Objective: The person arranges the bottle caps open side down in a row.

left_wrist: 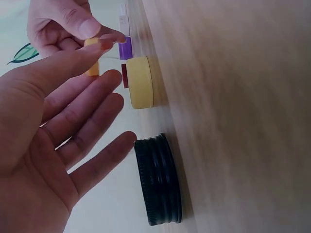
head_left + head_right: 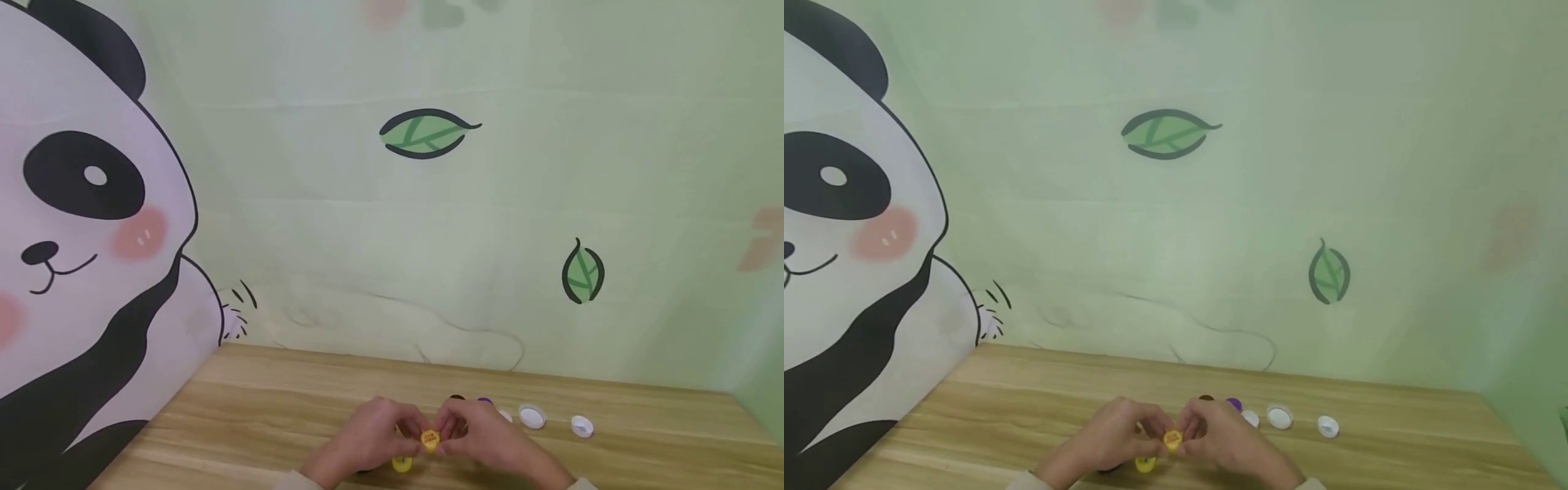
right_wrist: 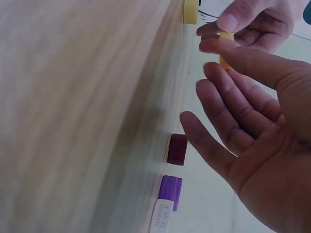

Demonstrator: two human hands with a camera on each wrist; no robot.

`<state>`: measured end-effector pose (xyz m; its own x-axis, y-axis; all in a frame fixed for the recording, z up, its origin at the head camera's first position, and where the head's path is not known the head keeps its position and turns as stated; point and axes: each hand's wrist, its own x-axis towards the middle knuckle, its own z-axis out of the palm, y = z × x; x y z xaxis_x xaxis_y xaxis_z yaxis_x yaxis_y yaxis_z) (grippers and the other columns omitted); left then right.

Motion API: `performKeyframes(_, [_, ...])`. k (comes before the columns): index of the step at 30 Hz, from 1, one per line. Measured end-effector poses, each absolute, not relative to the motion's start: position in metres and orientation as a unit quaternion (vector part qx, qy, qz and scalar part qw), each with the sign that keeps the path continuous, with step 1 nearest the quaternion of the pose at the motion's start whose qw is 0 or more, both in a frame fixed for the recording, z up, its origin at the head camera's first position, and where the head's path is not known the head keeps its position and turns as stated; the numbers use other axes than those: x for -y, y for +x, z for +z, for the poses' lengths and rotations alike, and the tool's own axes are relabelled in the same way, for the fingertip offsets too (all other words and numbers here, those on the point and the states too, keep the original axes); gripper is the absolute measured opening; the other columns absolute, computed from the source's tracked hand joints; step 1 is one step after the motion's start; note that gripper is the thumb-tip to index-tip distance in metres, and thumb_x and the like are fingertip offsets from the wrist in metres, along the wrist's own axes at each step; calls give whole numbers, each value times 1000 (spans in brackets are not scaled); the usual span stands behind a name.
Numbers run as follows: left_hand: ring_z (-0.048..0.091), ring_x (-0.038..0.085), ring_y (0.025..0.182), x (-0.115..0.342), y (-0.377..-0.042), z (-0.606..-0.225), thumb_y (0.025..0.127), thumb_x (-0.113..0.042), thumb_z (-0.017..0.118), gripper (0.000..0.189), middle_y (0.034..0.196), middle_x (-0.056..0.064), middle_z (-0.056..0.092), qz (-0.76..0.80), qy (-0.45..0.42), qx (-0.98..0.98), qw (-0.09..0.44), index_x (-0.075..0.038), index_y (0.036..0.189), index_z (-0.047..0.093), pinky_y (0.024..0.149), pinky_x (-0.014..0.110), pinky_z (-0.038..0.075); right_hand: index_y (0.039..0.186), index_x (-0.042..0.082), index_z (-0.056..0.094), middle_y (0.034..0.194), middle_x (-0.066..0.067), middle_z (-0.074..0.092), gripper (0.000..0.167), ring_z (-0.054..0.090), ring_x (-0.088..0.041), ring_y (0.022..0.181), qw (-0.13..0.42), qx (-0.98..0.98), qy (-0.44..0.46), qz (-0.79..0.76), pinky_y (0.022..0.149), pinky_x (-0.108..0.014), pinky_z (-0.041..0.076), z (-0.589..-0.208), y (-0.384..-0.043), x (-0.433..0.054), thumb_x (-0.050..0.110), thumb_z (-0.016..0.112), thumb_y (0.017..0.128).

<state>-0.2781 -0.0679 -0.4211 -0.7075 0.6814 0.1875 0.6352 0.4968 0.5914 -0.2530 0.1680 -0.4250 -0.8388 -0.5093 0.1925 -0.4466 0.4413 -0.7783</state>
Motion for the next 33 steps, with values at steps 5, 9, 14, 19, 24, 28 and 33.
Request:
performKeyframes(5, [66, -7, 84, 65, -279, -423, 84, -18, 92, 18, 91, -19, 75, 316, 387, -866, 36, -20, 98, 81, 76, 18, 53, 99, 10, 69, 88, 6, 69, 25, 63, -5, 81, 44, -847, -297, -438, 74, -25, 56, -427, -252, -169, 4, 88, 86])
performKeyframes(9, [66, -7, 85, 64, -278, -425, 83, -24, 94, 19, 90, -20, 75, 297, 390, -871, 29, -21, 96, 81, 81, 19, 53, 100, 11, 69, 88, 6, 68, 26, 64, -6, 80, 67, -848, -292, -438, 73, -24, 56, -428, -250, -169, 3, 88, 85])
performKeyframes(14, [65, -6, 87, 63, -276, -428, 81, -28, 94, 21, 88, -21, 74, 269, 388, -881, 28, -21, 95, 81, 83, 21, 53, 101, 9, 69, 88, 4, 68, 26, 63, -7, 79, 88, -844, -289, -443, 72, -23, 56, -430, -248, -166, 1, 88, 84])
performKeyframes(19, [64, -5, 86, 64, -274, -430, 82, -26, 94, 20, 88, -20, 73, 260, 390, -883, 26, -22, 94, 80, 81, 21, 52, 102, 9, 68, 88, 4, 67, 27, 62, -6, 78, 97, -846, -289, -438, 71, -23, 54, -431, -245, -163, 0, 87, 85])
performKeyframes(24, [65, -5, 85, 64, -272, -432, 83, -24, 94, 18, 87, -20, 73, 270, 395, -878, 32, -21, 94, 80, 80, 20, 53, 99, 12, 69, 85, 6, 66, 26, 60, -4, 77, 98, -853, -295, -420, 69, -22, 53, -432, -246, -164, 2, 88, 85])
performKeyframes(28, [65, -6, 86, 62, -273, -431, 82, -23, 94, 17, 88, -20, 73, 259, 400, -879, 26, -21, 94, 82, 79, 19, 52, 96, 13, 69, 83, 7, 65, 26, 59, -3, 75, 101, -856, -294, -412, 68, -22, 52, -432, -249, -165, 2, 89, 83])
performKeyframes(33, [62, -7, 85, 62, -272, -430, 83, -23, 94, 16, 89, -22, 70, 236, 405, -883, 24, -21, 94, 83, 79, 17, 51, 95, 14, 68, 82, 7, 64, 26, 58, -3, 74, 108, -860, -292, -404, 68, -22, 51, -434, -251, -167, 1, 88, 84])
